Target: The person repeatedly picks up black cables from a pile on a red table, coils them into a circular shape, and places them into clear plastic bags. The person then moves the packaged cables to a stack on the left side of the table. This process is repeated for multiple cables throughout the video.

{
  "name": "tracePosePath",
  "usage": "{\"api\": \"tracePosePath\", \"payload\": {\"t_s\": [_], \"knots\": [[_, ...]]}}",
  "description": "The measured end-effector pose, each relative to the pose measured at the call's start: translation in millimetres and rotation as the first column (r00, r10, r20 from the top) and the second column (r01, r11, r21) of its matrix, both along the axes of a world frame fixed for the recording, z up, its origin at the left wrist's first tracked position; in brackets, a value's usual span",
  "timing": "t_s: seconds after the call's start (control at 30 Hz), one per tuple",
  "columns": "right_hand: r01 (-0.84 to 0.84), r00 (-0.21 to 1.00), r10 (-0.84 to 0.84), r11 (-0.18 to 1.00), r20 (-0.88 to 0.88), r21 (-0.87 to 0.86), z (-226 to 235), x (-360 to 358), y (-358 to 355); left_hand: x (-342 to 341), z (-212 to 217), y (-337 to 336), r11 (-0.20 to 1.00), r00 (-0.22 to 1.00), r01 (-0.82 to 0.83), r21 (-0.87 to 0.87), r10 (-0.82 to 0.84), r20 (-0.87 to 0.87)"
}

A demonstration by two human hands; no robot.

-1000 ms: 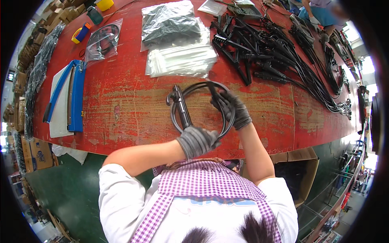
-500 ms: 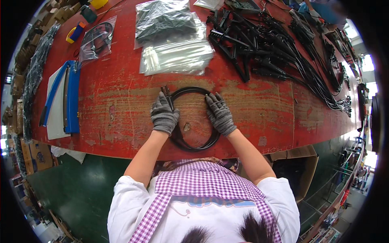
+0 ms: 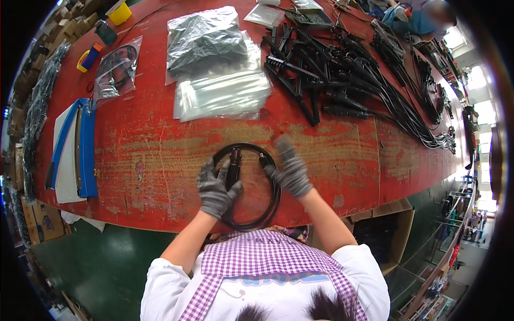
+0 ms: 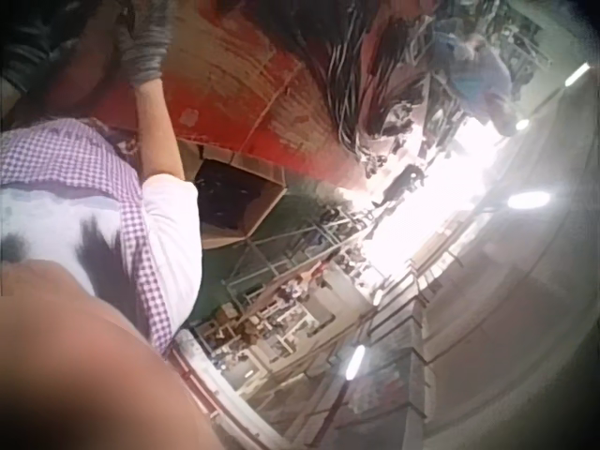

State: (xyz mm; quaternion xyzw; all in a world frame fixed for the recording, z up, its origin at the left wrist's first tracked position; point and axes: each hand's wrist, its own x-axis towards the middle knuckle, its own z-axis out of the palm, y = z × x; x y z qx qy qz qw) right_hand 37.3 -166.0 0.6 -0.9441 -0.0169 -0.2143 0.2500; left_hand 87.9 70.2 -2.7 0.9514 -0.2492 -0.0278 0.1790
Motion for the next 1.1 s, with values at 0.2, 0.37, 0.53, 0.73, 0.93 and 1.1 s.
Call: {"api": "tracePosePath", "payload": {"t_s": [0.2,0.37,0.53,0.73,0.93,1.1], "knots": [[0.317,0.858,-0.343,0.939,0.383,0.131,100.7,82.9,-82.2,-1.6,-3.4,1.4,0.988,0.998,-0.008,-0.153,0.017,0.055],[0.211,0.935,-0.352,0.652,-0.044,-0.728,57.8,153.3,-80.3,-1.4,-2.8,1.3,0.988,0.998,-0.025,-0.155,0.034,0.055],[0.100,0.812,-0.472,0.690,-0.342,-0.716,48.5,183.0,-81.2,-1.1,-4.5,2.9,0.990,0.998,-0.046,-0.130,0.051,0.033],[0.287,0.771,0.031,0.874,-0.636,0.391,88.9,112.4,-59.8,-2.9,-6.6,1.6,0.992,0.997,-0.076,-0.097,0.073,-0.029],[0.384,0.634,0.163,0.783,-0.756,0.490,65.7,-46.0,45.5,5.8,0.1,-1.2,0.995,0.984,-0.090,0.041,0.095,-0.152],[0.158,0.648,-0.101,0.987,-0.755,0.003,46.1,-57.7,90.4,11.8,6.9,4.9,0.999,0.981,-0.045,0.021,0.048,-0.187]]}}
